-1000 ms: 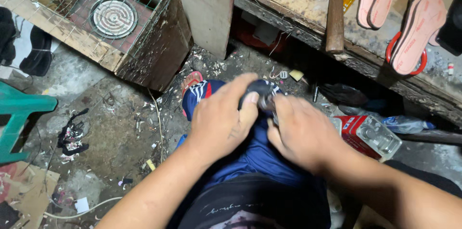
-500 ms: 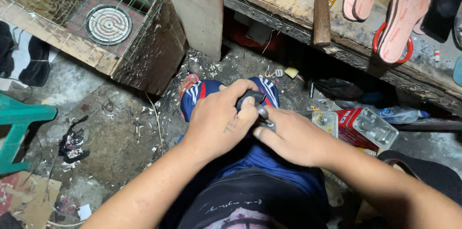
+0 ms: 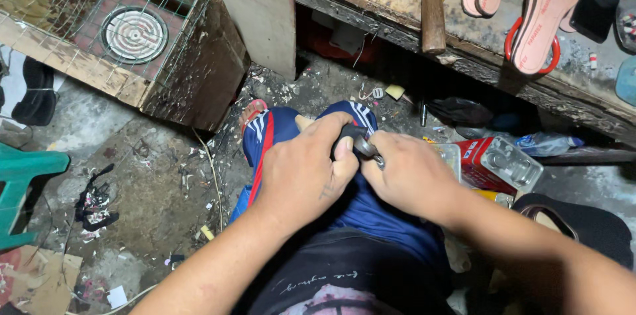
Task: The person sits on the floor with a shoe upper and wooden last on their lap. They hammer the insole and upper, pull and press the upper edges over the last by hand, use pincers to grip and tuck the material, then hammer the sole area to set the shoe shape.
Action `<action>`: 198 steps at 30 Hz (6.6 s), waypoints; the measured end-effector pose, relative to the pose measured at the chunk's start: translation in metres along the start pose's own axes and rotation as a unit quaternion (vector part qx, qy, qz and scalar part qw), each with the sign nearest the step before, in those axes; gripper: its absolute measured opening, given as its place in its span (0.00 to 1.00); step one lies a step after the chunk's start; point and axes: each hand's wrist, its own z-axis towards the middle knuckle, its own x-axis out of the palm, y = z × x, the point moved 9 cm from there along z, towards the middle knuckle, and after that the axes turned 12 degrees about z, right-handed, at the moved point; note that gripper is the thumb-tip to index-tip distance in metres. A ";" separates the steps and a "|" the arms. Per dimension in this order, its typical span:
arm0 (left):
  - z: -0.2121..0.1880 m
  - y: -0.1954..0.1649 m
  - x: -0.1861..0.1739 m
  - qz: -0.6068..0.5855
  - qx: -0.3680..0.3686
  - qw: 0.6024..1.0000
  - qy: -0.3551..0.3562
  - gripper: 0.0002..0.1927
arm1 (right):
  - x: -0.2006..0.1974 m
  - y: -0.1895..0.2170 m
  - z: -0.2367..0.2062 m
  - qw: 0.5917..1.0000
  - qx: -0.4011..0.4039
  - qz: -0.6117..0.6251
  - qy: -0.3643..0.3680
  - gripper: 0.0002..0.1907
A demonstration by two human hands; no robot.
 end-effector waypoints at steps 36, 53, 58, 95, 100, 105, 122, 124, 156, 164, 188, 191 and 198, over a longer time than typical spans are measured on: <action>-0.011 0.006 -0.001 -0.013 0.017 1.000 0.021 0.14 | 0.030 -0.014 -0.008 0.997 0.080 0.015 0.018 0.13; -0.015 0.010 -0.009 -0.055 0.061 0.996 0.022 0.14 | 0.070 0.011 -0.012 0.900 0.122 0.276 0.314 0.09; -0.013 0.021 -0.006 -0.026 0.003 0.999 0.045 0.11 | 0.077 0.006 -0.015 0.906 0.198 0.298 0.226 0.13; -0.041 0.009 -0.001 0.026 0.106 0.994 0.012 0.17 | 0.056 0.002 -0.035 0.930 0.165 0.061 0.323 0.15; -0.046 0.010 -0.003 -0.023 0.101 0.995 0.006 0.16 | 0.070 0.011 -0.032 0.945 0.113 0.104 0.288 0.14; -0.035 0.036 -0.016 -0.040 0.038 0.998 -0.010 0.14 | 0.091 0.012 -0.011 0.963 0.110 0.080 0.233 0.17; -0.045 0.036 -0.012 -0.004 0.062 0.998 -0.003 0.15 | 0.095 0.019 -0.012 0.964 0.125 0.112 0.207 0.15; -0.041 0.044 -0.014 -0.012 0.042 0.999 -0.005 0.15 | 0.103 0.019 -0.009 0.972 0.120 0.090 0.184 0.15; -0.055 0.077 -0.015 0.007 0.009 1.000 0.002 0.16 | 0.124 0.024 0.008 0.946 0.136 0.174 0.235 0.11; -0.054 0.103 -0.014 -0.003 -0.055 0.998 0.026 0.17 | 0.136 0.033 0.020 0.975 0.072 0.134 0.163 0.14; -0.061 0.144 -0.023 -0.109 -0.127 0.986 0.015 0.13 | 0.187 0.034 0.020 0.789 0.207 0.473 0.332 0.19; -0.063 0.144 -0.022 -0.097 -0.132 0.986 0.019 0.14 | 0.187 0.032 0.020 0.775 0.214 0.479 0.353 0.18; -0.063 0.138 -0.023 -0.096 -0.130 0.987 0.003 0.14 | 0.176 0.038 0.029 0.759 0.206 0.505 0.356 0.19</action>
